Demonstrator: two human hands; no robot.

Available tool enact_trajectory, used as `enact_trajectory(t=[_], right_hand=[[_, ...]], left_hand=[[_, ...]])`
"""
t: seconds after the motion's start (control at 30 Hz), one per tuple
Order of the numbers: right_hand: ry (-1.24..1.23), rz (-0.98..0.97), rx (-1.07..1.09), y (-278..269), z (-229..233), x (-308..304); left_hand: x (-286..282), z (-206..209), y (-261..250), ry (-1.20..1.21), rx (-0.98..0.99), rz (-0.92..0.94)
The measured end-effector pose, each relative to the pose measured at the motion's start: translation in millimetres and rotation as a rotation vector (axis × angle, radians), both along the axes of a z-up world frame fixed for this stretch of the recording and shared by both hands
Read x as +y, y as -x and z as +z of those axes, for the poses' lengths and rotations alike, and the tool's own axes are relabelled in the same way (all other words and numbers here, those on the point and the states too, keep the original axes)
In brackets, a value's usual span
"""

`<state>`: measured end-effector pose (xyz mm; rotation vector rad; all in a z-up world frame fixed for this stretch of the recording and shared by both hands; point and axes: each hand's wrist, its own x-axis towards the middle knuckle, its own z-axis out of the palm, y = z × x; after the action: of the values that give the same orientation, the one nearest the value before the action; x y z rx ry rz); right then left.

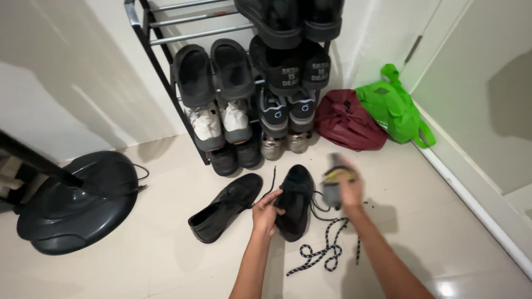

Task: The recorder is polishing a pair of black leather shoes using a cloth and polish.

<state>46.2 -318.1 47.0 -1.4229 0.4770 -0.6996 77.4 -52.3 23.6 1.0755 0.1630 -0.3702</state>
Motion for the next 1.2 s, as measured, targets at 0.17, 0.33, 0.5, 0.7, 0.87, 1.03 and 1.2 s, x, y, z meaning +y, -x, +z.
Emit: enact_trajectory(t=[0.17,0.33,0.5,0.7,0.87,1.03,1.2], right_hand=[[0.639,0.424,0.186,30.1,23.0,88.6],[0.67,0.768,0.438,83.3,32.2,146.9],[0.972,0.954,0.304,98.1,42.8,120.4],[1.201,1.065,0.504,98.6,50.1,83.3],[0.904,0.821,0.59,92.3,6.8,47.1],[0.951,0.499,0.556,101.8,-22.5,45.6],[0.856,0.399,0.34,105.1,-39.0,39.9]], left_hand=[[-5.9,-15.7,-5.0,-0.003,0.051,0.083],[-9.2,-38.6,5.1,-0.211,-0.04,0.223],[-13.2,-58.1,0.0,-0.16,-0.078,0.241],[6.7,-9.5,15.0,-0.368,-0.38,-0.045],[37.7,106.6,51.5,-0.691,-0.83,-0.241],[58.4,113.7,47.9,-0.985,-0.919,-0.556],[52.3,108.1,48.6,-1.077,-0.858,-0.655]])
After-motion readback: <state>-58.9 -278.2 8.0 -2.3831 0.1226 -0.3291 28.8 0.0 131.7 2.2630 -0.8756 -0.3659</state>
